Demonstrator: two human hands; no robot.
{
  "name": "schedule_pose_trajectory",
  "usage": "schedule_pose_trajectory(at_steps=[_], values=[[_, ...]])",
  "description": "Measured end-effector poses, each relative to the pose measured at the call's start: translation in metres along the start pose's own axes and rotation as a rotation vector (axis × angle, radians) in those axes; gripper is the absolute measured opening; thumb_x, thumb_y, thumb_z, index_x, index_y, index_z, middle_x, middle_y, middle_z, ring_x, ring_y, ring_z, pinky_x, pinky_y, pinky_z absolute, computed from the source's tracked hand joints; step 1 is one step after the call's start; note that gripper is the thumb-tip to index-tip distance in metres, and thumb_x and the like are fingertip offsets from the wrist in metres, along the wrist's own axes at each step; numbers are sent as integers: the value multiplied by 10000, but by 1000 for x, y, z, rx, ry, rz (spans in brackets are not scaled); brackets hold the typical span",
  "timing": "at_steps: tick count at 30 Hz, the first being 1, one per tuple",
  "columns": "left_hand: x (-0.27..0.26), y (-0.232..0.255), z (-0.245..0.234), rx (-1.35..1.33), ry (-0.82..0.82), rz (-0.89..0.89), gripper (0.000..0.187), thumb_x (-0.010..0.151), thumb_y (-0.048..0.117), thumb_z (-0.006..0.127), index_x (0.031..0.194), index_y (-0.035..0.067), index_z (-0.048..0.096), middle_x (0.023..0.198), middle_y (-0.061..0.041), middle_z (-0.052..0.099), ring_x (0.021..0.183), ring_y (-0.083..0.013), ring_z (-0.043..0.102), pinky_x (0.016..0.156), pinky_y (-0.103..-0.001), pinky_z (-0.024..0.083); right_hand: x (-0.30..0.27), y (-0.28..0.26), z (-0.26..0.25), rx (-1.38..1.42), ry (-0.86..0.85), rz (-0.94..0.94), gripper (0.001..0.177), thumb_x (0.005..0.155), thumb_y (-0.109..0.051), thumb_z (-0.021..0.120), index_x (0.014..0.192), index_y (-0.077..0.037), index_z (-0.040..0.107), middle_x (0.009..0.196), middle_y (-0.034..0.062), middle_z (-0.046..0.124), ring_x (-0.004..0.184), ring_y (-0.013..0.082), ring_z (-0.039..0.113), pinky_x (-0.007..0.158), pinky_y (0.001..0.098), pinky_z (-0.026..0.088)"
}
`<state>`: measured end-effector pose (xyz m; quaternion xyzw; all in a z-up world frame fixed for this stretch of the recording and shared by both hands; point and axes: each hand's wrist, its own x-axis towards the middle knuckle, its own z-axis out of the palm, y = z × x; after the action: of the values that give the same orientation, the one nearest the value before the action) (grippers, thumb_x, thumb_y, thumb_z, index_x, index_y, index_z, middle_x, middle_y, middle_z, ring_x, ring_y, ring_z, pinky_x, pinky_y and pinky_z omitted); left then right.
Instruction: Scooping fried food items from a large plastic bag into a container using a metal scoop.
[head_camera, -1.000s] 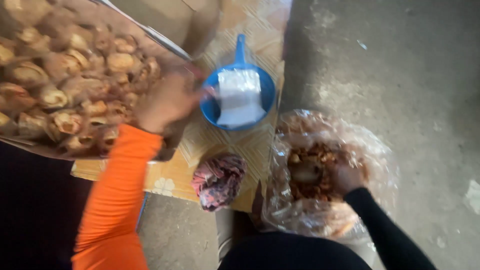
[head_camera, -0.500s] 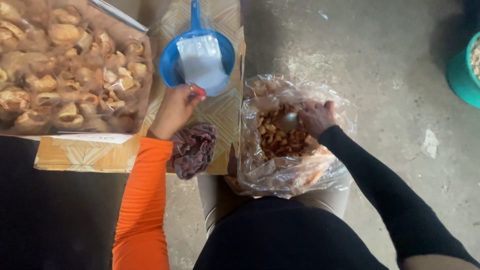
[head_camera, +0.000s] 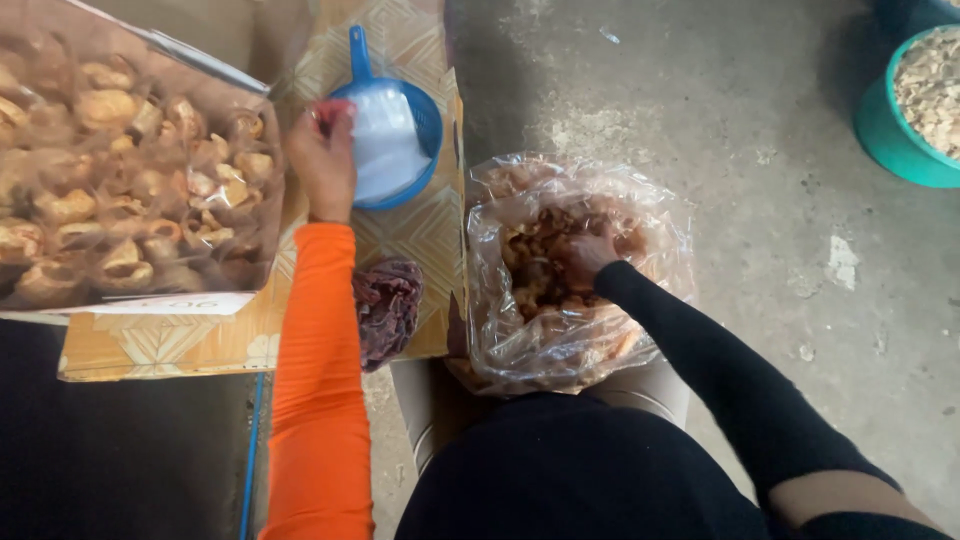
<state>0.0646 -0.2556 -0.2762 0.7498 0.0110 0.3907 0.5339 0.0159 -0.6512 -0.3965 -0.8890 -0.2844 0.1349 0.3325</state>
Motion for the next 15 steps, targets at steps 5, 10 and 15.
schedule_pose_trajectory(at_steps=[5,10,15], values=[[25,24,-17,646,-99,450,374,1094,202,500,860,-55,638,899,-358,642,1023,-516,553,861,-573,402,26,79,65,-667,-169,59,462,708,-333,565,1152,-327,695,1104,-47,710,1140,232,606,930,648,269],[24,102,-37,789,-202,684,177,1068,53,611,957,-75,659,1023,-243,604,866,-413,605,708,-483,478,21,42,50,-426,-512,199,342,825,-293,557,1130,-223,695,1018,99,693,942,310,645,798,463,437],[16,146,-55,1143,-343,803,225,1136,221,661,958,94,608,844,-134,608,747,-318,588,623,-416,426,17,31,44,-186,-595,308,413,806,-308,635,1132,-59,688,1041,165,711,930,332,669,746,410,540]])
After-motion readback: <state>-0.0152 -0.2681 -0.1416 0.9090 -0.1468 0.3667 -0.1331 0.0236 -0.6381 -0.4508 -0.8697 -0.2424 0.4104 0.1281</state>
